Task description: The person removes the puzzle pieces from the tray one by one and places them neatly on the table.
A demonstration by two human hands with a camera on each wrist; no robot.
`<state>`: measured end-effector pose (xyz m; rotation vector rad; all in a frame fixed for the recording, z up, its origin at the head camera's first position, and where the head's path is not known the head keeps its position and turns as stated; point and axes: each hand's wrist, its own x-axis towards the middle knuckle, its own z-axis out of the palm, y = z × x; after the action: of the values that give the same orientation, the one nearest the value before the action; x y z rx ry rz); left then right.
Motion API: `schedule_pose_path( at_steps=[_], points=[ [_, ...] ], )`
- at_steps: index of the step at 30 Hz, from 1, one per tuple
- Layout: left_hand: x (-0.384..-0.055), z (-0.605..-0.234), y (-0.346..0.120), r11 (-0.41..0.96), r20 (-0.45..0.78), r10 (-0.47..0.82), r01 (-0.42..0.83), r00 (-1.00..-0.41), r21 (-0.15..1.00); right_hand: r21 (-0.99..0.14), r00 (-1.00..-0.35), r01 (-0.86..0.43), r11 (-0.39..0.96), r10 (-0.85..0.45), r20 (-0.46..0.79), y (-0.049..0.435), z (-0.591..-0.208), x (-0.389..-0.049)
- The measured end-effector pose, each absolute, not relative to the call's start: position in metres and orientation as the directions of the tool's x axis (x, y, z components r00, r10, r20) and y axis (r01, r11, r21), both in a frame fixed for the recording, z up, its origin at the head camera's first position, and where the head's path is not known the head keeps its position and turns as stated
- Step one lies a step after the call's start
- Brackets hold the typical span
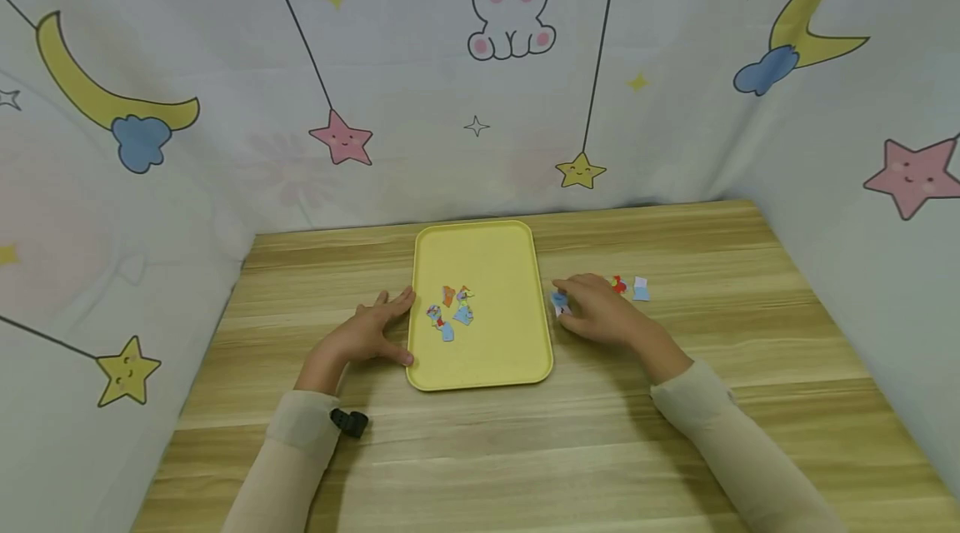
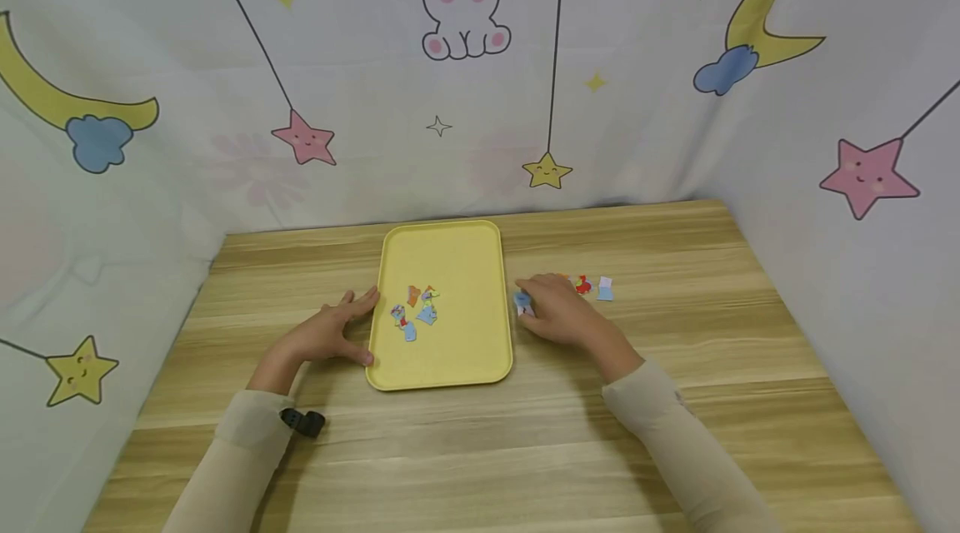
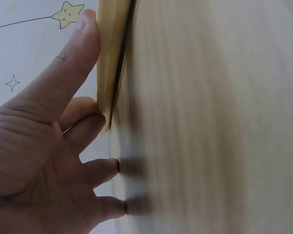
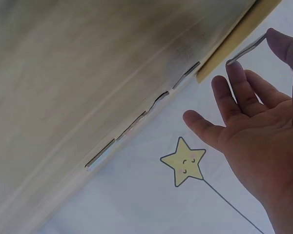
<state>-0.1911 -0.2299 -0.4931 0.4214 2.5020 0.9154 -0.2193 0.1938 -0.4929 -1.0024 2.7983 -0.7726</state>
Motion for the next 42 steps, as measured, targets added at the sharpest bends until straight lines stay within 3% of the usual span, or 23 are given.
schedule_pose_path(
  at_steps=[20,42],
  points=[
    [-0.192,-0.494,-0.231,0.731,-0.286,0.433,0.148,-0.855,0.666,-0.384,-0.742,-0.656,0.65,-0.649,0.168,0.211,-0.497,-0.215],
    [-0.194,-0.497,-0.232,0.727,-0.283,0.441,0.153,-0.852,0.669,-0.364,-0.763,-0.638,0.678,-0.619,0.185,0.216,-0.502,-0.217]
  ],
)
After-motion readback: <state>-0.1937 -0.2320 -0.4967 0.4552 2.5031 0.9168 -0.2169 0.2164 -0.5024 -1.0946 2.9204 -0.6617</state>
